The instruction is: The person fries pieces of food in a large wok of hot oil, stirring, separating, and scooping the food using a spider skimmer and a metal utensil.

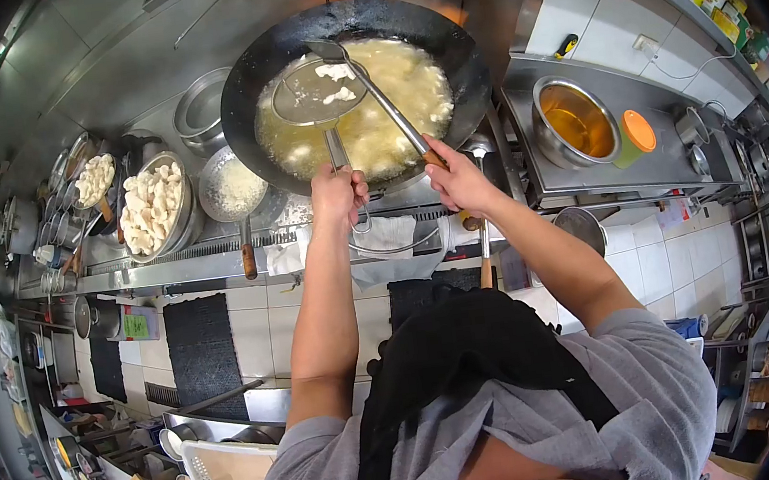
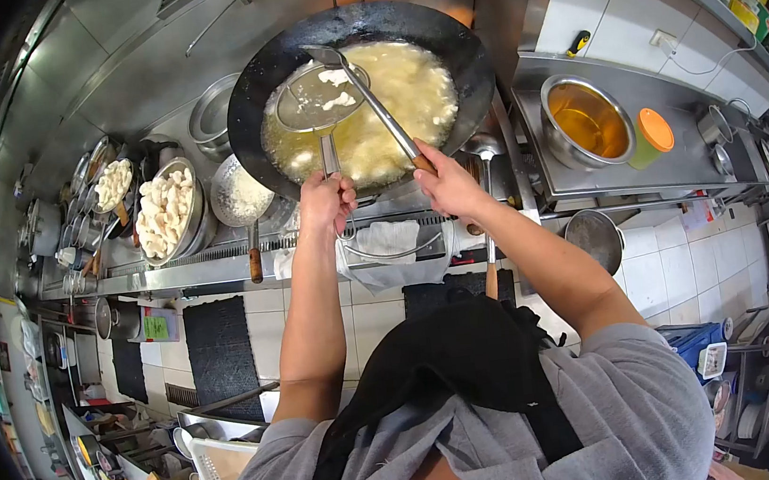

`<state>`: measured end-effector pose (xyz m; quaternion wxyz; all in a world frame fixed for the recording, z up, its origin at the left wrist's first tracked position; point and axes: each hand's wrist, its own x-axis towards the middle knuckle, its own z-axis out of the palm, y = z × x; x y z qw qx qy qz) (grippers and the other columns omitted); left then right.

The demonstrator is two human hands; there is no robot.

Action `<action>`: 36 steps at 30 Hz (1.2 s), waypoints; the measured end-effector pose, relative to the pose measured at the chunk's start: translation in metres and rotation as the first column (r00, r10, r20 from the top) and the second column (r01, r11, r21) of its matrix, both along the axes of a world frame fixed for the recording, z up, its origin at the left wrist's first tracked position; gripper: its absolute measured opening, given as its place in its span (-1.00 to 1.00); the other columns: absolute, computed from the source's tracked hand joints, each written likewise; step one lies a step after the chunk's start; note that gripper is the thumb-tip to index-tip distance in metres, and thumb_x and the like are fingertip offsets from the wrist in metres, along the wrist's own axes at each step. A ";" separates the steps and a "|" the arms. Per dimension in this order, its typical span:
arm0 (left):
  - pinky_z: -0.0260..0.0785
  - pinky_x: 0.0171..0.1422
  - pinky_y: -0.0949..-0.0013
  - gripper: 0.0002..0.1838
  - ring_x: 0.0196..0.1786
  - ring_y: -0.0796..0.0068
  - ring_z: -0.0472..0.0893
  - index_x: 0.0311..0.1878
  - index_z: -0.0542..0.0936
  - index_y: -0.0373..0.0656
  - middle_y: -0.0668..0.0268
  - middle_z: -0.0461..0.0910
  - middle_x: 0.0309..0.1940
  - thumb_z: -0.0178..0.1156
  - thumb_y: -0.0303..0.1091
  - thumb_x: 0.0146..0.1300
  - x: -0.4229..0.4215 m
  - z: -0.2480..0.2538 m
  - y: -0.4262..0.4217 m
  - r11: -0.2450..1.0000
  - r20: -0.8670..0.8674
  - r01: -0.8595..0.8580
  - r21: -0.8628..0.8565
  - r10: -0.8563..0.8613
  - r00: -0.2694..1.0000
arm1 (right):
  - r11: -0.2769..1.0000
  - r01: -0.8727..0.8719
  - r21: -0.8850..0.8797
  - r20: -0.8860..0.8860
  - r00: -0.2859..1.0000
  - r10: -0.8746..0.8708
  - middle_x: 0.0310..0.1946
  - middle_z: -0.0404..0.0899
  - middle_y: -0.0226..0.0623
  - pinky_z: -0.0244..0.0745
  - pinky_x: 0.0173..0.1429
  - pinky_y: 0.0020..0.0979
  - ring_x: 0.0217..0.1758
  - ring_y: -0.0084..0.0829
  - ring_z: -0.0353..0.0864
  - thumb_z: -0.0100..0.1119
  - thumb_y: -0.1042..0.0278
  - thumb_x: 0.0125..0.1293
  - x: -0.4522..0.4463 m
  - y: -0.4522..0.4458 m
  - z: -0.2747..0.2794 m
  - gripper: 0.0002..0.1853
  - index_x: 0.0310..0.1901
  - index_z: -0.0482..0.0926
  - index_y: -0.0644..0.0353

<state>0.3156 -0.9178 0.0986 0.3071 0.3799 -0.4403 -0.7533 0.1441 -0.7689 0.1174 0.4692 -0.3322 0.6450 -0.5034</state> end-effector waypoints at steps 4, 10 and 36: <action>0.34 -0.54 0.39 -0.97 -0.58 0.55 0.42 -0.14 0.33 -0.22 0.33 0.44 -0.51 -0.09 -0.49 0.44 0.006 0.003 -0.003 0.999 0.001 0.032 0.019 -0.032 0.999 | 0.973 -0.072 -0.219 -0.517 0.855 -0.053 -0.36 0.59 -0.28 0.47 -0.40 -0.29 -0.48 -0.33 0.57 0.06 0.37 0.41 -0.047 0.004 -0.018 -0.34 0.50 0.13 -0.09; 0.33 -0.56 0.42 -0.96 -0.59 0.58 0.41 -0.12 0.33 -0.22 0.35 0.44 -0.51 -0.08 -0.49 0.42 0.018 0.011 -0.004 0.997 0.118 0.029 -0.073 -0.020 0.993 | 1.000 0.022 0.000 -0.996 0.092 -0.002 -0.12 0.60 -0.11 0.58 -0.11 0.00 -0.24 0.04 0.65 0.07 0.36 0.30 -0.082 0.034 0.060 -0.31 0.46 0.19 -0.34; 0.28 -0.56 0.44 -0.97 -0.59 0.60 0.34 -0.12 0.29 -0.21 0.34 0.40 -0.49 -0.08 -0.50 0.45 0.030 0.014 0.000 0.996 0.065 0.048 -0.074 -0.043 0.997 | 0.995 0.057 0.077 -0.982 -0.166 0.086 -0.28 0.52 -0.18 0.59 -0.35 -0.10 -0.38 -0.09 0.65 -0.04 0.49 0.30 -0.103 0.058 0.067 -0.28 0.46 0.20 -0.40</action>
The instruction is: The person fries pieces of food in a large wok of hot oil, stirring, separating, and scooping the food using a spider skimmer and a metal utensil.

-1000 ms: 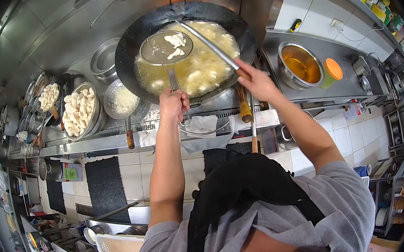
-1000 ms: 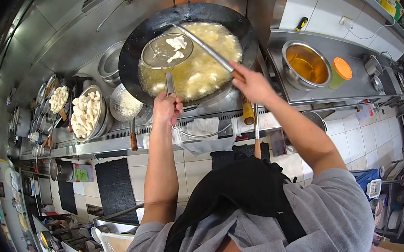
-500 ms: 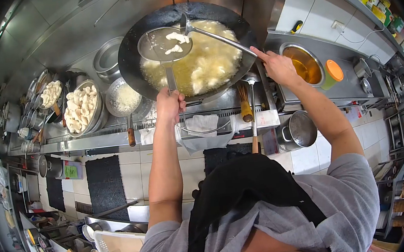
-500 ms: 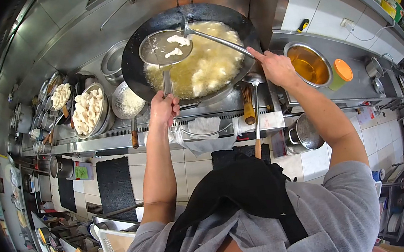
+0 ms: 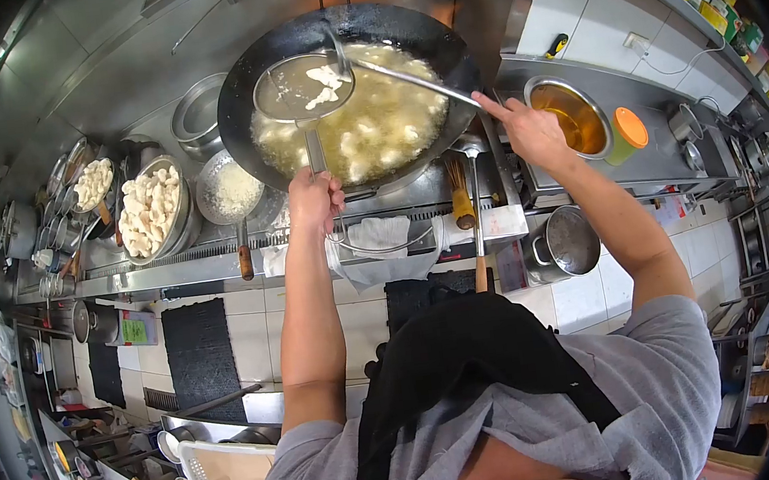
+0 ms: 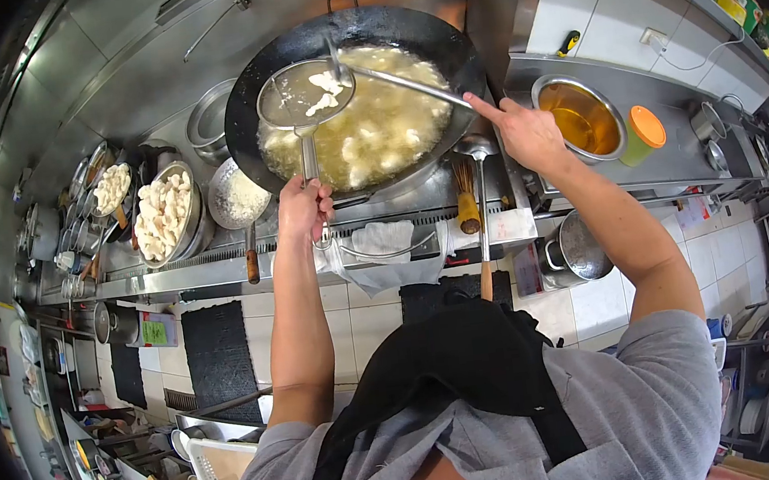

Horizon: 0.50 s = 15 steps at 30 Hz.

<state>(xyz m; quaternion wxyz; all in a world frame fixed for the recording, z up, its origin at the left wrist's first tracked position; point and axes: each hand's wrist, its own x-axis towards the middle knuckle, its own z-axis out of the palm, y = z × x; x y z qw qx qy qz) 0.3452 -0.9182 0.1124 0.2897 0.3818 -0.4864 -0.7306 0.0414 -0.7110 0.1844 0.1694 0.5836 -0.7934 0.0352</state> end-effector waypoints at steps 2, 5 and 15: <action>0.28 -0.56 0.44 -0.98 -0.59 0.60 0.35 -0.13 0.30 -0.21 0.35 0.40 -0.49 -0.08 -0.51 0.44 -0.002 -0.005 -0.001 0.999 -0.002 -0.008 -0.034 0.008 1.000 | 0.994 -0.001 0.113 -0.052 0.999 0.007 -0.28 0.51 -0.18 0.60 -0.36 -0.11 -0.40 -0.10 0.65 -0.01 0.52 0.26 -0.004 0.000 -0.001 -0.25 0.46 0.21 -0.38; 0.28 -0.56 0.45 -0.98 -0.59 0.60 0.36 -0.14 0.31 -0.21 0.35 0.41 -0.50 -0.08 -0.51 0.43 -0.001 -0.012 -0.002 0.999 -0.039 -0.010 0.034 0.011 0.999 | 0.998 0.022 0.055 -0.086 0.996 -0.017 -0.30 0.50 -0.18 0.61 -0.35 -0.12 -0.42 -0.11 0.65 0.01 0.54 0.23 -0.002 0.005 0.007 -0.23 0.46 0.21 -0.37; 0.26 -0.57 0.45 -0.96 -0.60 0.61 0.35 -0.15 0.31 -0.19 0.35 0.41 -0.51 -0.05 -0.49 0.42 0.006 -0.005 -0.008 1.000 0.032 0.001 -0.031 0.000 1.000 | 0.999 -0.033 0.011 -0.101 0.994 0.034 -0.32 0.49 -0.21 0.61 -0.36 -0.14 -0.43 -0.14 0.64 0.01 0.56 0.22 -0.004 -0.007 0.026 -0.21 0.45 0.20 -0.43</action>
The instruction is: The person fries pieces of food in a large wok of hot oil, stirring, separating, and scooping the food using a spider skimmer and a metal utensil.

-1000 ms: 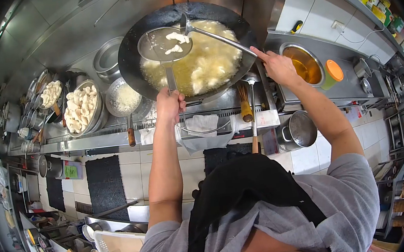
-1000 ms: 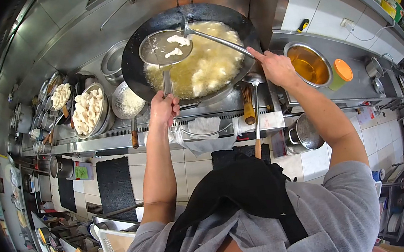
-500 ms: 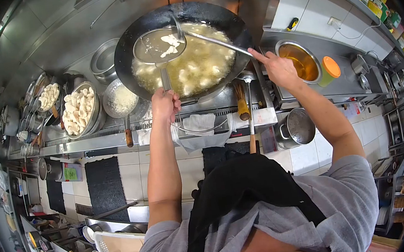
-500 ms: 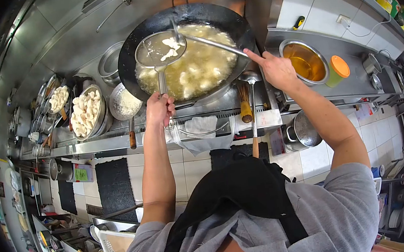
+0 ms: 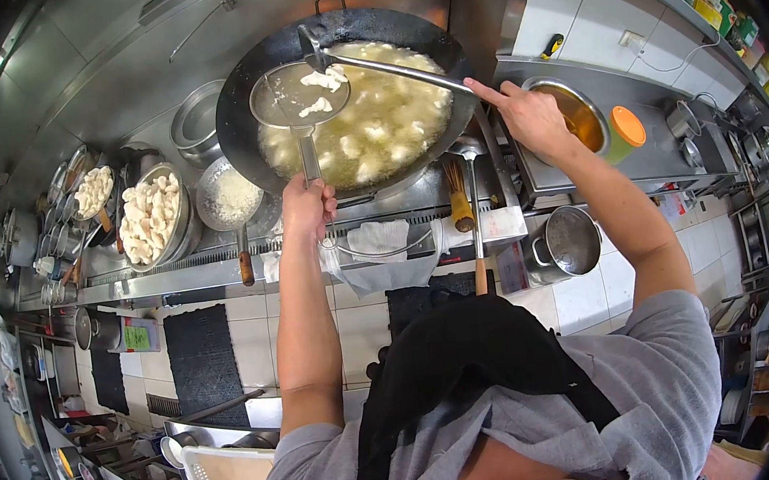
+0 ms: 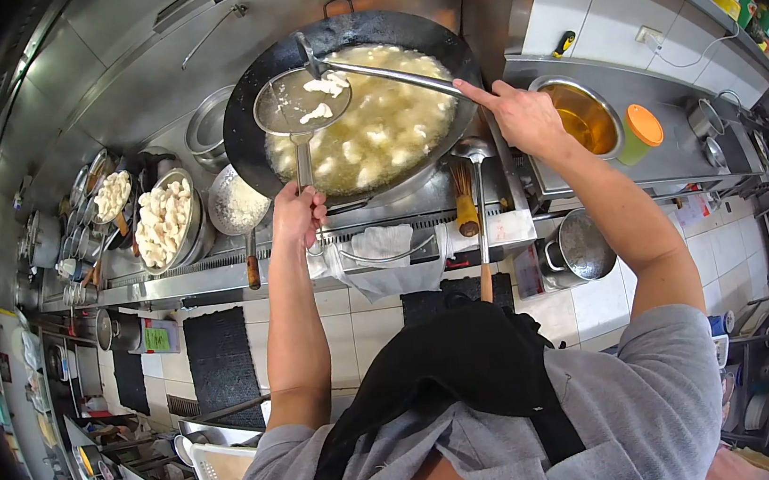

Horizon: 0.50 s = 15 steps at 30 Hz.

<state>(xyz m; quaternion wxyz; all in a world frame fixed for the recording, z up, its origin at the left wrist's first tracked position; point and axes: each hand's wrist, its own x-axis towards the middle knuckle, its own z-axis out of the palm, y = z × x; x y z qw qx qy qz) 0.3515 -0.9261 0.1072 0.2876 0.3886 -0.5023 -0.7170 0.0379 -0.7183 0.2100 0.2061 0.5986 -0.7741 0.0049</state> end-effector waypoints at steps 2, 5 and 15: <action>0.25 -0.57 0.46 -0.96 -0.60 0.61 0.35 -0.15 0.30 -0.18 0.35 0.41 -0.51 -0.05 -0.49 0.42 0.002 0.001 -0.001 1.000 -0.005 0.011 -0.006 -0.011 1.000 | 0.999 0.002 0.035 -0.026 1.000 -0.002 -0.30 0.50 -0.23 0.62 -0.36 -0.16 -0.42 -0.15 0.65 0.01 0.53 0.24 -0.009 -0.007 0.001 -0.21 0.46 0.18 -0.47; 0.23 -0.57 0.47 -0.96 -0.60 0.62 0.35 -0.15 0.30 -0.18 0.36 0.41 -0.51 -0.06 -0.49 0.43 0.008 0.003 -0.001 1.000 -0.094 0.005 0.029 -0.002 0.996 | 0.986 0.014 0.164 -0.140 0.990 0.009 -0.27 0.51 -0.25 0.63 -0.35 -0.19 -0.41 -0.18 0.66 -0.01 0.52 0.26 -0.026 -0.013 0.007 -0.21 0.47 0.15 -0.49; 0.21 -0.57 0.47 -0.95 -0.60 0.61 0.34 -0.14 0.29 -0.16 0.37 0.40 -0.52 -0.06 -0.50 0.43 0.009 0.003 -0.003 1.000 -0.006 -0.008 -0.021 0.008 1.000 | 0.990 0.037 0.135 -0.306 0.952 0.006 -0.24 0.53 -0.24 0.65 -0.28 -0.23 -0.31 -0.24 0.70 0.00 0.50 0.26 -0.040 -0.010 0.026 -0.22 0.47 0.16 -0.46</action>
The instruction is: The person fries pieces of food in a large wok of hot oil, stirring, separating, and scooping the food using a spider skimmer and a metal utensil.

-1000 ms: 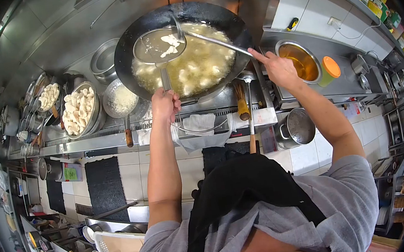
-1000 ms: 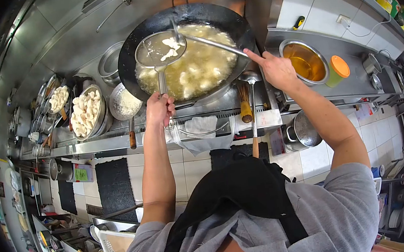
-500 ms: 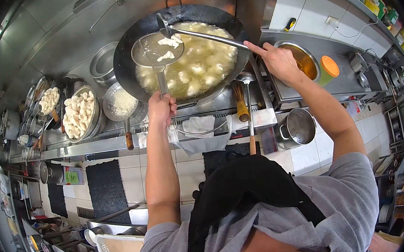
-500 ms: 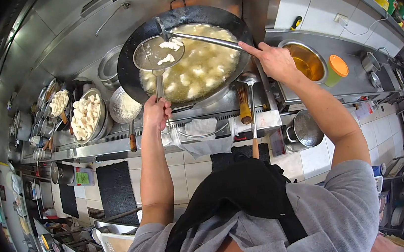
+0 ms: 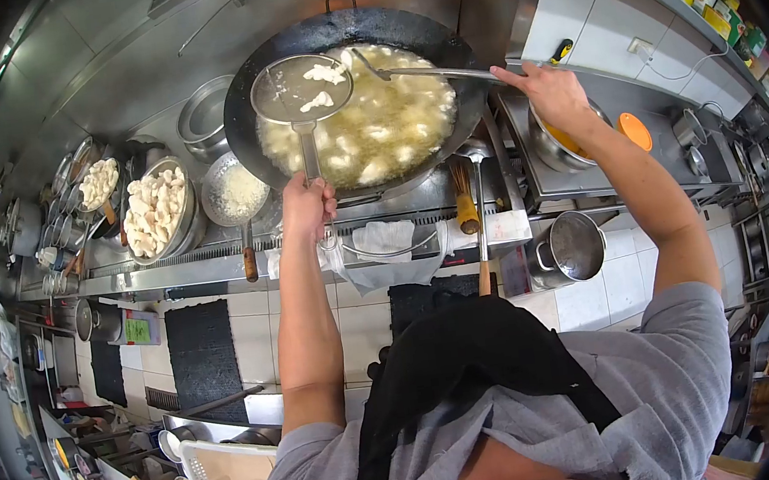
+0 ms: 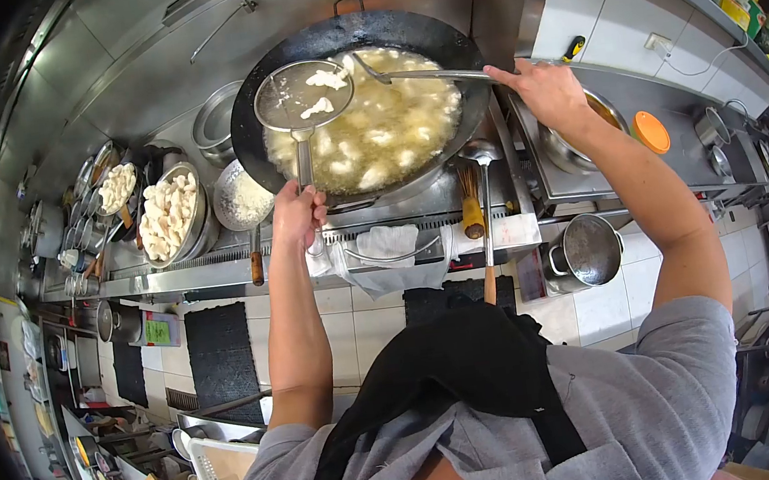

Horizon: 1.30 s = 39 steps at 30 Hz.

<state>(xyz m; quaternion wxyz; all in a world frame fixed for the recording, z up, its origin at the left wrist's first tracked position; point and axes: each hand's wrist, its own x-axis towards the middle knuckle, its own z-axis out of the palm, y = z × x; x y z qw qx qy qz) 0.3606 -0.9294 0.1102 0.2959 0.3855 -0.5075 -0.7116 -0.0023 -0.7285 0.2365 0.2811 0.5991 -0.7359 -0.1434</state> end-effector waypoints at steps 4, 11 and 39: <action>0.22 -0.55 0.44 -0.94 -0.59 0.60 0.34 -0.11 0.28 -0.15 0.36 0.39 -0.52 -0.06 -0.49 0.43 0.008 -0.003 -0.009 0.999 -0.008 0.012 0.046 -0.012 1.000 | 0.982 0.189 0.031 0.257 0.947 -0.190 -0.20 0.55 -0.22 0.64 -0.19 -0.16 -0.21 -0.18 0.69 0.05 0.43 0.27 0.022 0.009 -0.007 -0.26 0.46 0.19 -0.43; 0.25 -0.59 0.42 -0.96 -0.62 0.57 0.37 -0.15 0.31 -0.22 0.35 0.40 -0.53 -0.05 -0.51 0.40 0.006 -0.005 -0.013 0.999 -0.034 0.038 0.020 -0.038 0.999 | 0.986 0.156 -0.063 0.565 0.820 -0.094 -0.10 0.57 -0.19 0.58 -0.05 -0.07 -0.11 -0.07 0.65 0.01 0.38 0.32 0.034 -0.006 -0.056 -0.32 0.45 0.21 -0.45; 0.30 -0.67 0.31 -0.93 -0.66 0.43 0.45 -0.33 0.45 -0.26 0.23 0.46 -0.61 0.03 -0.57 0.29 0.014 0.009 -0.176 0.983 0.581 0.182 -0.015 -0.140 0.802 | 0.766 0.640 -0.063 0.875 -0.333 0.350 -0.57 0.40 -0.49 0.08 -0.61 -0.60 -0.67 -0.71 0.23 0.08 0.47 0.36 0.029 0.111 -0.120 -0.45 0.38 0.29 0.25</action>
